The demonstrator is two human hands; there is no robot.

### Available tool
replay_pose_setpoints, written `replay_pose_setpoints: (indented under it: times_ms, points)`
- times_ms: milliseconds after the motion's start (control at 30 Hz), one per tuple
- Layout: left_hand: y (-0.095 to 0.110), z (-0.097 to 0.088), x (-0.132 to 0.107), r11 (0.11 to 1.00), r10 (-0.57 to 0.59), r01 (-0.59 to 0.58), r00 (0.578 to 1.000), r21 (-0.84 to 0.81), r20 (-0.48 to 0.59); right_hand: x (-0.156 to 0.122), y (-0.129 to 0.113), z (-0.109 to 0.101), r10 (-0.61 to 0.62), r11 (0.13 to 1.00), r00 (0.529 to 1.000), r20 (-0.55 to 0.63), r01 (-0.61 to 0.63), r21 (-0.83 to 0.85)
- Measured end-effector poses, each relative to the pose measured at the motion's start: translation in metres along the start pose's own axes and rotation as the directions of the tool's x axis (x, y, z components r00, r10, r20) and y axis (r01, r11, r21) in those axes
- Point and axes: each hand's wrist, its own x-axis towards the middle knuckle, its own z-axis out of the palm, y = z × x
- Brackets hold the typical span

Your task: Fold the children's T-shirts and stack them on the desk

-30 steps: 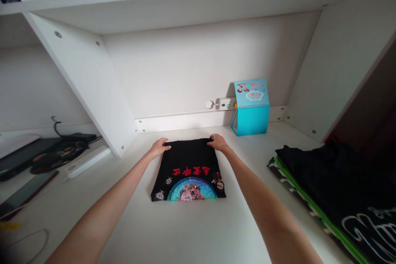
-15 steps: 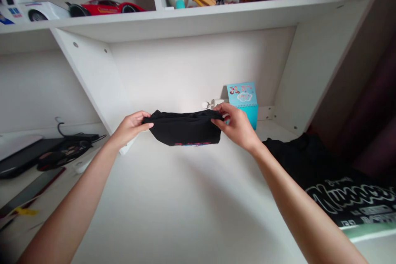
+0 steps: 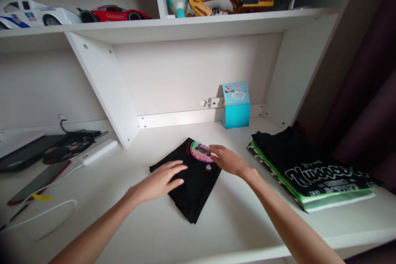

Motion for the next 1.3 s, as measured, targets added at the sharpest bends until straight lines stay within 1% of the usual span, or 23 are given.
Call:
replay_pose_setpoints:
  times_ms: [67, 100, 133, 200, 267, 333, 367, 433, 500, 533, 600, 633, 700, 767, 833, 900, 1000, 1133, 1200, 1300]
  points:
    - [0.019, 0.018, 0.002, 0.998, 0.046, -0.048, 0.996, 0.034, 0.072, 0.007, 0.02, 0.022, 0.022, 0.995, 1.0, 0.02, -0.02, -0.094]
    - [0.023, 0.025, 0.002, 0.998, 0.044, -0.049, 0.995, 0.05, 0.09, 0.007, 0.025, 0.032, 0.033, 0.99, 0.999, 0.036, -0.028, -0.139]
    - [0.024, 0.03, 0.001, 0.997, 0.031, -0.038, 0.995, 0.067, 0.09, 0.003, 0.027, 0.04, 0.049, 0.981, 0.998, 0.035, -0.041, -0.19]
    - [0.017, 0.034, 0.0, 0.995, -0.004, -0.002, 0.998, 0.097, 0.064, -0.01, 0.018, 0.05, 0.092, 0.948, 0.996, -0.012, -0.091, -0.304]
    - [0.006, 0.033, -0.001, 0.991, -0.031, 0.027, 0.999, 0.13, 0.03, -0.028, -0.004, 0.054, 0.111, 0.915, 0.993, -0.049, -0.122, -0.386]
    - [-0.005, 0.03, 0.001, 0.981, -0.063, 0.064, 0.998, 0.183, -0.01, -0.047, -0.035, 0.052, 0.087, 0.914, 0.995, -0.043, -0.096, -0.394]
    - [-0.009, 0.029, 0.003, 0.972, -0.084, 0.089, 0.996, 0.218, -0.032, -0.055, -0.052, 0.05, 0.06, 0.931, 0.998, -0.027, -0.066, -0.358]
    - [-0.016, 0.03, 0.005, 0.948, -0.13, 0.145, 0.989, 0.282, -0.073, -0.067, -0.082, 0.045, -0.019, 0.979, 0.999, 0.032, 0.025, -0.204]
    - [-0.021, 0.035, 0.007, 0.933, -0.177, 0.196, 0.98, 0.303, -0.089, -0.07, -0.099, 0.041, -0.074, 0.996, 0.996, 0.042, 0.076, -0.056]
    - [-0.023, 0.039, 0.007, 0.93, -0.2, 0.216, 0.976, 0.297, -0.082, -0.069, -0.101, 0.041, -0.072, 0.997, 0.997, 0.022, 0.073, -0.032]
    - [-0.028, 0.047, 0.005, 0.932, -0.244, 0.246, 0.969, 0.267, -0.039, -0.064, -0.094, 0.045, -0.015, 0.998, 1.0, -0.019, 0.013, -0.063]
    - [-0.03, 0.051, 0.004, 0.933, -0.262, 0.257, 0.965, 0.253, -0.016, -0.061, -0.087, 0.05, 0.023, 0.996, 1.0, -0.013, -0.024, -0.086]
    - [-0.033, 0.057, 0.003, 0.932, -0.281, 0.269, 0.96, 0.242, 0.015, -0.057, -0.072, 0.061, 0.07, 0.994, 0.995, 0.071, -0.064, -0.091]
    - [-0.035, 0.061, 0.002, 0.931, -0.286, 0.272, 0.958, 0.244, 0.022, -0.055, -0.061, 0.07, 0.081, 0.995, 0.985, 0.153, -0.072, -0.067]
    - [-0.033, 0.063, 0.002, 0.931, -0.282, 0.267, 0.959, 0.248, 0.023, -0.057, -0.055, 0.073, 0.082, 0.996, 0.979, 0.184, -0.074, -0.049]
    - [-0.029, 0.065, 0.003, 0.93, -0.281, 0.267, 0.959, 0.253, 0.022, -0.061, -0.053, 0.07, 0.084, 0.996, 0.976, 0.202, -0.08, -0.028]
    - [-0.02, 0.068, 0.008, 0.927, -0.284, 0.267, 0.958, 0.263, 0.028, -0.07, -0.047, 0.058, 0.089, 0.996, 0.971, 0.223, -0.093, 0.006]
    - [-0.004, 0.07, 0.02, 0.942, -0.246, 0.219, 0.966, 0.253, 0.08, -0.082, -0.031, 0.043, 0.11, 0.991, 0.961, 0.255, -0.125, 0.041]
    - [0.006, 0.071, 0.026, 0.947, -0.236, 0.205, 0.966, 0.249, 0.101, -0.089, -0.023, 0.036, 0.146, 0.986, 0.952, 0.268, -0.162, 0.037]
    - [0.023, 0.074, 0.032, 0.945, -0.238, 0.21, 0.967, 0.25, 0.089, -0.103, -0.018, 0.021, 0.209, 0.974, 0.94, 0.268, -0.225, 0.031]
